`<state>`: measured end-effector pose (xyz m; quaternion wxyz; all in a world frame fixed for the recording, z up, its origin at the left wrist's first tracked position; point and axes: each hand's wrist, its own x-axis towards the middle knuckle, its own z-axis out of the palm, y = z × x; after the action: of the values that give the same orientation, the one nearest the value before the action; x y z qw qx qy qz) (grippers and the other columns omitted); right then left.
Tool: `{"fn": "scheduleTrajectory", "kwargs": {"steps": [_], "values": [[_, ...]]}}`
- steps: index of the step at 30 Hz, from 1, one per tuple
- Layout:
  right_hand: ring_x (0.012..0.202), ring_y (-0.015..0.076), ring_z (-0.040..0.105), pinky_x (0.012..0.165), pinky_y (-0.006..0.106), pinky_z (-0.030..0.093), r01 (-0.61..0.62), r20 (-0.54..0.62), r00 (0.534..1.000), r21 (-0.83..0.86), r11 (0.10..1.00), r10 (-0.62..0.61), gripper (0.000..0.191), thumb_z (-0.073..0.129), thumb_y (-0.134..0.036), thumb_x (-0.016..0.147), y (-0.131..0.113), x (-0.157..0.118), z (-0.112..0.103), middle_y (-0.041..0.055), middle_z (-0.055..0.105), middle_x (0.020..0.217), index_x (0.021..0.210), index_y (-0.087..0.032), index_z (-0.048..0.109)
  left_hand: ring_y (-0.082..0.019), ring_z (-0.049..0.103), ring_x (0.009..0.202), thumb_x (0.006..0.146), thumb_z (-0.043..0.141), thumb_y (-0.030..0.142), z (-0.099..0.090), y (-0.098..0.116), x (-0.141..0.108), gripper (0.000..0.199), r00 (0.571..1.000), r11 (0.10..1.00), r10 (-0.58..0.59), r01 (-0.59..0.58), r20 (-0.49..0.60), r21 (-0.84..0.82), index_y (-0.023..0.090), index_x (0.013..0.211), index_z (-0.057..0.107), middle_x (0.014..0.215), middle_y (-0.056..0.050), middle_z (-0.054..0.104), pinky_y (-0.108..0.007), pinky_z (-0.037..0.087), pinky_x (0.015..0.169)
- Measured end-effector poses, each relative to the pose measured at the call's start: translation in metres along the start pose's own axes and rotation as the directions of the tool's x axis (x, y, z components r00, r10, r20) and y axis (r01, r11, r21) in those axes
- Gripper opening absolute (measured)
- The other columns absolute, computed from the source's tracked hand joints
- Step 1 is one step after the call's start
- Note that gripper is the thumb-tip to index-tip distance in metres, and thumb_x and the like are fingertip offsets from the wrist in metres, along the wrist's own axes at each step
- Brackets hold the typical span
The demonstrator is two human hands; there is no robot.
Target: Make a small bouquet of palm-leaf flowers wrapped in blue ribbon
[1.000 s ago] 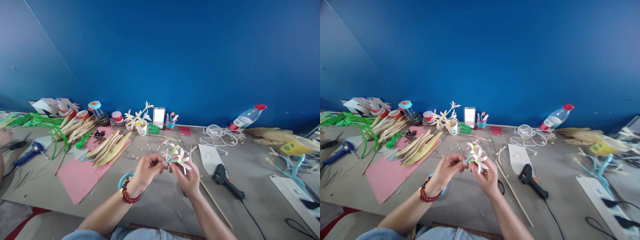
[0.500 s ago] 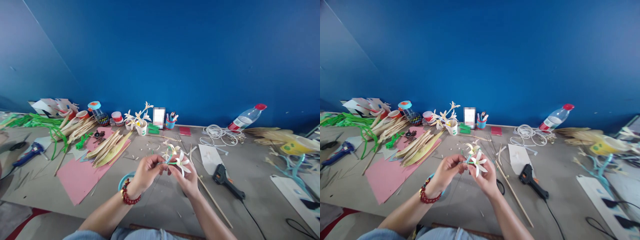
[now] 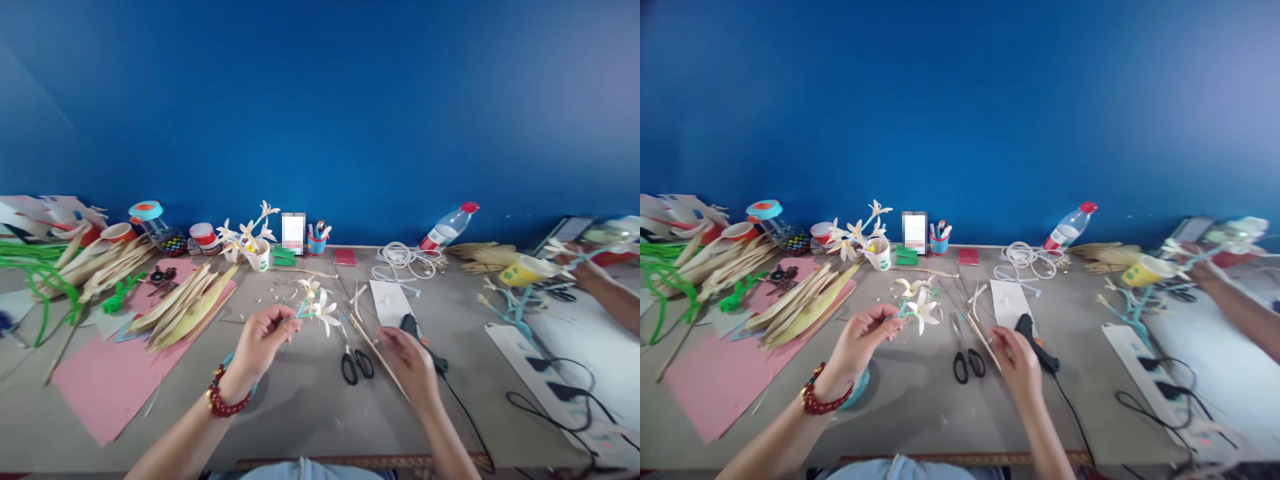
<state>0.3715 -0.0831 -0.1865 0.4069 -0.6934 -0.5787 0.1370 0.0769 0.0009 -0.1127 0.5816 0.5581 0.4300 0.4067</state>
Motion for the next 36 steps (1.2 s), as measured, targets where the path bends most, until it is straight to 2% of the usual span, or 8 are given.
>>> {"fn": "scheduleTrajectory", "kwargs": {"steps": [3, 6, 16, 24, 28, 31, 33, 36], "values": [[0.092, 0.0329, 0.065, 0.083, 0.047, 0.052, 0.022, -0.111, 0.991, -0.456, 0.890, -0.081, 0.042, 0.046, -0.053, 0.093, 0.046, -0.011, -0.042, 0.0152, 0.072, 0.101, 0.105, -0.018, 0.066, -0.010, 0.051, 0.058, 0.080, 0.070, 0.037, 0.000, -0.002, 0.003, 0.021, 1.000, 1.000, -0.022, 0.022, 0.008, -0.001, 0.016, 0.081, 0.067, 0.061, 0.002, 0.062, -0.021, 0.042, 0.059], [0.096, 0.0338, 0.065, 0.086, 0.048, 0.052, 0.067, 0.002, 0.997, -0.607, 0.792, -0.084, 0.045, 0.045, -0.053, 0.093, 0.076, -0.016, -0.064, 0.0166, 0.068, 0.112, 0.116, -0.018, 0.062, -0.011, 0.051, 0.058, 0.080, 0.070, 0.038, 0.003, -0.003, 0.004, 0.022, 0.999, 0.999, -0.033, 0.033, 0.036, 0.009, 0.016, 0.079, 0.067, 0.061, 0.001, 0.062, -0.022, 0.042, 0.059], [0.118, 0.0319, 0.060, 0.100, 0.048, 0.049, 0.285, 0.260, 0.950, -0.498, 0.819, -0.172, 0.037, 0.053, -0.039, 0.091, 0.103, 0.000, -0.077, 0.0165, 0.060, 0.129, 0.121, -0.019, 0.059, -0.011, 0.051, 0.058, 0.079, 0.070, 0.039, 0.004, -0.001, -0.002, 0.022, 0.998, 0.998, -0.052, 0.051, 0.038, 0.021, 0.017, 0.077, 0.066, 0.063, 0.001, 0.063, -0.022, 0.040, 0.058], [0.110, 0.0304, 0.067, 0.094, 0.047, 0.054, 0.358, 0.347, 0.909, -0.369, 0.858, -0.230, 0.026, 0.055, -0.035, 0.088, 0.097, 0.014, -0.084, 0.0143, 0.070, 0.118, 0.109, -0.022, 0.062, -0.010, 0.051, 0.059, 0.080, 0.071, 0.039, 0.005, -0.005, 0.000, 0.022, 0.998, 0.999, -0.046, 0.046, 0.043, 0.011, 0.017, 0.080, 0.067, 0.065, 0.001, 0.063, -0.022, 0.041, 0.059], [0.100, 0.0299, 0.070, 0.086, 0.043, 0.056, 0.262, 0.326, 0.933, -0.325, 0.909, -0.152, 0.032, 0.057, -0.041, 0.087, 0.101, 0.017, -0.089, 0.0127, 0.072, 0.109, 0.113, -0.023, 0.060, -0.010, 0.051, 0.059, 0.080, 0.071, 0.037, 0.007, -0.003, 0.000, 0.021, 0.998, 0.999, -0.042, 0.041, 0.040, 0.014, 0.017, 0.079, 0.067, 0.064, 0.001, 0.062, -0.022, 0.041, 0.059], [0.093, 0.0306, 0.071, 0.081, 0.041, 0.056, 0.070, 0.250, 0.968, -0.205, 0.976, -0.017, 0.035, 0.060, -0.047, 0.083, 0.109, 0.019, -0.090, 0.0111, 0.074, 0.103, 0.109, -0.024, 0.060, -0.011, 0.051, 0.058, 0.080, 0.070, 0.037, 0.009, 0.000, 0.000, 0.021, 0.998, 0.999, -0.036, 0.036, 0.042, -0.005, 0.016, 0.077, 0.066, 0.064, 0.000, 0.063, -0.022, 0.041, 0.057], [0.093, 0.0325, 0.071, 0.081, 0.043, 0.056, -0.112, 0.140, 0.984, 0.000, 0.994, 0.111, 0.034, 0.059, -0.050, 0.082, 0.110, 0.020, -0.088, 0.0117, 0.075, 0.101, 0.105, -0.024, 0.062, -0.011, 0.051, 0.057, 0.081, 0.069, 0.037, 0.010, 0.001, 0.000, 0.022, 0.998, 0.999, -0.033, 0.032, 0.047, 0.013, 0.016, 0.076, 0.066, 0.063, 0.000, 0.062, -0.022, 0.039, 0.056], [0.081, 0.0321, 0.070, 0.073, 0.046, 0.057, -0.274, -0.066, 0.943, 0.404, 0.873, 0.327, 0.030, 0.051, -0.048, 0.085, 0.095, 0.020, -0.087, 0.0136, 0.073, 0.099, 0.098, -0.024, 0.064, -0.011, 0.051, 0.057, 0.081, 0.070, 0.038, 0.010, 0.003, 0.001, 0.022, 0.999, 0.999, -0.028, 0.028, 0.040, 0.017, 0.016, 0.076, 0.066, 0.065, -0.001, 0.063, -0.022, 0.039, 0.056]]}}
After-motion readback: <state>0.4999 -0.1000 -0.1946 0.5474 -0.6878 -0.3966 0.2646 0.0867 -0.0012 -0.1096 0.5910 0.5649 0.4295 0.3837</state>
